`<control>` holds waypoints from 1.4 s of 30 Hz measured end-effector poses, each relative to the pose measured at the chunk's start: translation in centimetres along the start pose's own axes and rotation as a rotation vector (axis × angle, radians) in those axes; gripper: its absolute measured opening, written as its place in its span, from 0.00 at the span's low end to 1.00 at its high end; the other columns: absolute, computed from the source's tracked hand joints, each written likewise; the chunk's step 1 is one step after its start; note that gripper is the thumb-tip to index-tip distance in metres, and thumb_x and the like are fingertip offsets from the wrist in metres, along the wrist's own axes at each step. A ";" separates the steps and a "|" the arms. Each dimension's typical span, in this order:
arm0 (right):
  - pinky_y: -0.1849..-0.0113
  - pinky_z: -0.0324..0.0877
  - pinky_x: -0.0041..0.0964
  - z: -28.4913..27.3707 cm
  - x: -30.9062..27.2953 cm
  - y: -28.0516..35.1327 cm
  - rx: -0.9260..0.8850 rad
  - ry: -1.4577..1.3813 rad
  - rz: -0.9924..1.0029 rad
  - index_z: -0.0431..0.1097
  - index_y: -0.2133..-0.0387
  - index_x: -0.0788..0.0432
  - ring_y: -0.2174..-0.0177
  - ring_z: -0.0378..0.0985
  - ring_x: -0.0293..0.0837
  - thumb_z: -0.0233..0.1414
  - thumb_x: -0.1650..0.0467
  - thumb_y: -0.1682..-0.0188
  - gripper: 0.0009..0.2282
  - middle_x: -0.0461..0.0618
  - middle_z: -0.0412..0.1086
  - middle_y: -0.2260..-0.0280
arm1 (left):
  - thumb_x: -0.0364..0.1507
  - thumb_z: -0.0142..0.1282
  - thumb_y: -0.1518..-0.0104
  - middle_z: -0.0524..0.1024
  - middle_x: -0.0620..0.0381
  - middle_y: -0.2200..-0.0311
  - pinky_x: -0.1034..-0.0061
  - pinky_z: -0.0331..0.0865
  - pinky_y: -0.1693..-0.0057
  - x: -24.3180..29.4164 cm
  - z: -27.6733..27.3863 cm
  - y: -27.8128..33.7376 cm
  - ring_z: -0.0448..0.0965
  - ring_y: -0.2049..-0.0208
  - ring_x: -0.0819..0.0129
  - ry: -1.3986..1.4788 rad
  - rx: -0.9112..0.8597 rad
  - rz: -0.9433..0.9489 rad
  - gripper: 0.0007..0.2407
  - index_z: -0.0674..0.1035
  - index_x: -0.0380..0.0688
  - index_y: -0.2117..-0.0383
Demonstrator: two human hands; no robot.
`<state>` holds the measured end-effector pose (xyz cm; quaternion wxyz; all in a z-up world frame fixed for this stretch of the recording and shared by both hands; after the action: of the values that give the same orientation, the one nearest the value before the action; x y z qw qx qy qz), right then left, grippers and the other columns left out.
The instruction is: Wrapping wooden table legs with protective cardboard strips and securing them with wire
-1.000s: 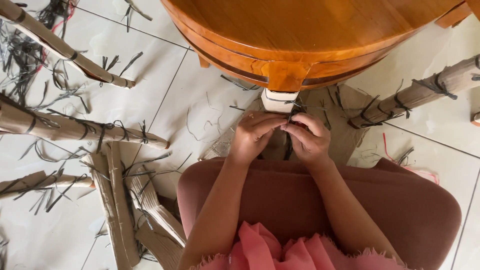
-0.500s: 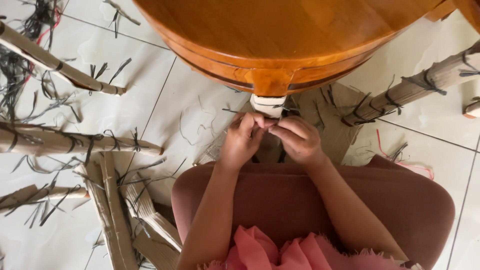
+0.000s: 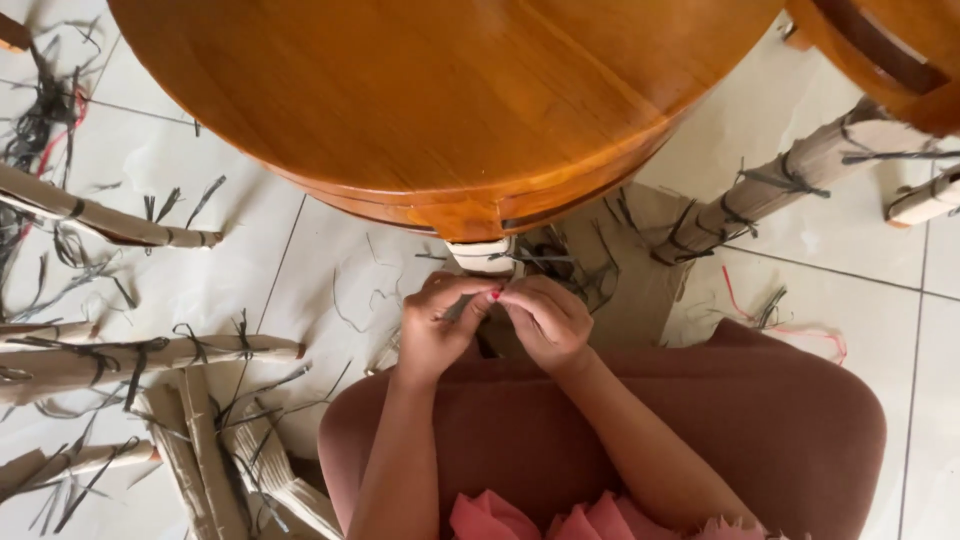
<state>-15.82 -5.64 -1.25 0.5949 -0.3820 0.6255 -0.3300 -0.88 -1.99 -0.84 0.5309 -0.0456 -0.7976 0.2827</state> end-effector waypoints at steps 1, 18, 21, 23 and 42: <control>0.76 0.77 0.41 0.1 0.0 -0.1 -0.019 -0.004 -0.023 0.80 0.67 0.70 0.80 0.78 0.47 0.57 0.85 0.54 0.06 0.56 0.76 0.74 | 0.25 0.68 0.47 0.85 0.60 0.76 0.73 0.77 0.58 -0.4 -0.1 0.1 0.84 0.73 0.59 -0.047 0.024 0.003 0.03 0.88 0.50 0.70; 0.67 0.71 0.39 0.7 1.9 2.2 -0.262 0.338 -0.056 0.77 0.65 0.58 0.72 0.76 0.46 0.48 0.84 0.53 0.13 0.47 0.69 0.70 | 0.21 0.68 0.52 0.82 0.52 0.68 0.64 0.79 0.57 1.9 -1.6 0.4 0.85 0.65 0.55 -0.100 0.073 0.000 0.18 0.76 0.44 0.55; 0.68 0.70 0.44 0.9 1.7 2.0 -0.374 0.360 0.075 0.74 0.67 0.57 0.72 0.75 0.50 0.52 0.81 0.51 0.07 0.47 0.65 0.72 | 0.19 0.66 0.51 0.80 0.49 0.68 0.59 0.77 0.56 2.0 -3.2 0.0 0.82 0.66 0.52 -0.097 0.063 0.007 0.13 0.77 0.41 0.60; 0.69 0.71 0.43 0.7 1.5 1.3 -0.350 0.127 0.341 0.71 0.69 0.62 0.73 0.74 0.56 0.50 0.80 0.47 0.05 0.52 0.65 0.74 | 0.21 0.68 0.50 0.83 0.54 0.73 0.72 0.72 0.62 0.2 -3.8 0.7 0.82 0.70 0.60 -0.045 0.013 -0.150 0.06 0.82 0.44 0.70; 0.70 0.74 0.35 -0.4 2.4 0.4 -0.281 0.161 0.463 0.79 0.74 0.57 0.77 0.79 0.47 0.66 0.77 0.55 0.04 0.46 0.75 0.79 | 0.25 0.66 0.47 0.79 0.58 0.86 0.77 0.73 0.71 -1.5 0.3 2.6 0.79 0.83 0.68 -0.011 0.064 -0.364 0.03 0.84 0.50 0.76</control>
<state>-16.28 -7.53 -2.73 0.5440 -0.2804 0.7809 -0.1248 -1.11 -0.51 -3.51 0.5700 0.1180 -0.7863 0.2073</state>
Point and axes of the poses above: each hand's wrist, its own y-axis away from the middle knuckle, its own z-axis out of the palm, x = y × z, the point moved 5 cm from there along -y, towards the middle knuckle
